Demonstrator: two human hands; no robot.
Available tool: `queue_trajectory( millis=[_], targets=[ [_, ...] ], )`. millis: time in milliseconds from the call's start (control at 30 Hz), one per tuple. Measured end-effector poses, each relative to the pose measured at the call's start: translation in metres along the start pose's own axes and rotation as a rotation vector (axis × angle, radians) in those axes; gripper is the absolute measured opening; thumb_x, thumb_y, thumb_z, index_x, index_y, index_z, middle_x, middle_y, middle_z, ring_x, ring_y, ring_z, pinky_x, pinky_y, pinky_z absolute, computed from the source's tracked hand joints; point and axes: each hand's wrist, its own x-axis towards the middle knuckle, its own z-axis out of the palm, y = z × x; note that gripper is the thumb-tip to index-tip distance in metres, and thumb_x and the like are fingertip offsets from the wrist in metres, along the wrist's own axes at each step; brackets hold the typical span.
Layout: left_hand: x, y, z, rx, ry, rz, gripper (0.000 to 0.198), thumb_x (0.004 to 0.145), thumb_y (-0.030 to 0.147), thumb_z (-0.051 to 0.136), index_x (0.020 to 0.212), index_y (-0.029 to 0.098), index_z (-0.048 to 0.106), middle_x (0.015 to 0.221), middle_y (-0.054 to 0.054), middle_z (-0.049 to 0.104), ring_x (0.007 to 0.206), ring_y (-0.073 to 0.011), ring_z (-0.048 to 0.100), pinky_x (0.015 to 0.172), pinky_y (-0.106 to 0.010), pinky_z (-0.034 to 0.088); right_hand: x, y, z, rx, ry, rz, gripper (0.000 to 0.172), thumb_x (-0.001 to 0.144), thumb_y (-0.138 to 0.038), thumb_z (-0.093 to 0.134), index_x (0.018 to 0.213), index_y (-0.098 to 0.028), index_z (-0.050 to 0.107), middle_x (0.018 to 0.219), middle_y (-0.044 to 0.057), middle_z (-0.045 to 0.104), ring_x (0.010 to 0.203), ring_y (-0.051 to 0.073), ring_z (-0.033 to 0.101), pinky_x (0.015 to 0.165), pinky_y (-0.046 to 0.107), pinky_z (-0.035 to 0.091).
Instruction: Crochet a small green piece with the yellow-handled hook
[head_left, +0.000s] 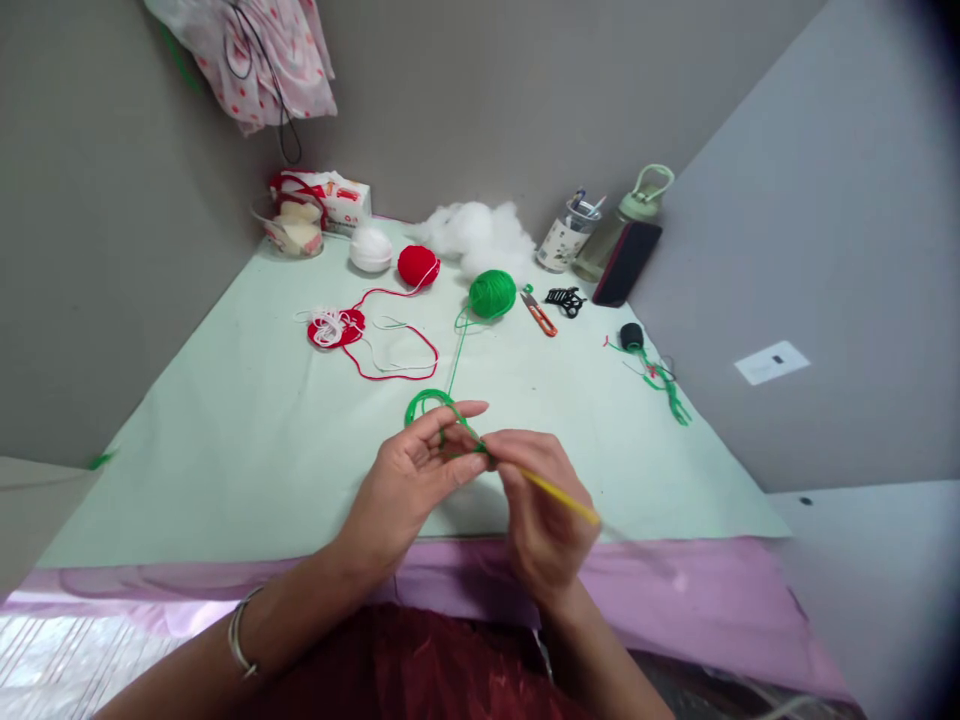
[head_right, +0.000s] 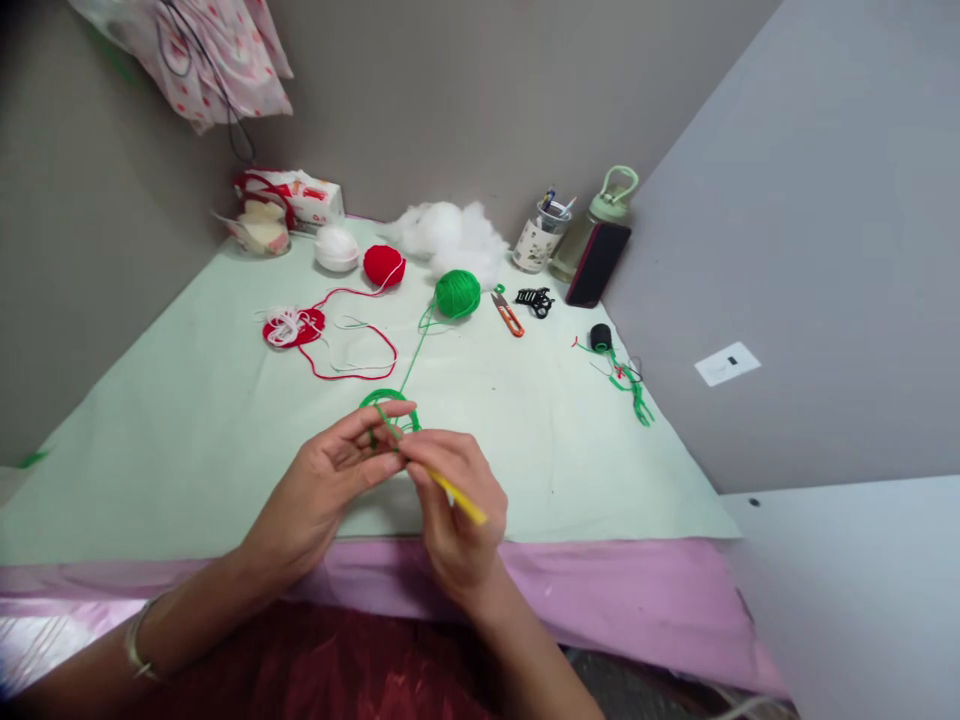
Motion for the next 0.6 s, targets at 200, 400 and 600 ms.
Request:
queue_trajectory(
  millis=[200,400,600],
  targets=[
    [0.007,0.005,-0.003,-0.252,-0.039,-0.205,0.029,0.080,0.024,0.090,0.109,0.019,0.085,0.105,-0.004,0.073,0.097,-0.0159,0.067,0.100,-0.031,0.054,0.001,0.000,-0.010,-0.030,0.035,-0.008,0.032,0.101,-0.008,0.063,0.118,-0.028,0.080,0.098,0.004,0.077,0.090,0.019,0.073,0.077,0.033,0.062],
    [0.005,0.003,-0.005,-0.077,-0.019,-0.020,0.023,0.082,0.025,0.089,0.105,0.022,0.085,0.095,-0.002,0.072,0.091,-0.0155,0.065,0.093,-0.029,0.053,0.009,-0.003,-0.004,0.379,0.015,0.266,0.021,0.104,-0.019,0.064,0.107,-0.028,0.082,0.096,0.002,0.076,0.077,0.014,0.069,0.068,0.029,0.058],
    [0.001,0.001,-0.006,-0.020,-0.099,-0.039,0.032,0.083,0.025,0.089,0.114,0.024,0.081,0.095,-0.002,0.077,0.092,-0.0167,0.069,0.096,-0.033,0.050,0.006,0.002,-0.003,0.446,0.010,0.351,0.018,0.104,-0.024,0.066,0.106,-0.029,0.083,0.096,0.002,0.078,0.075,0.013,0.069,0.071,0.028,0.058]
  ],
)
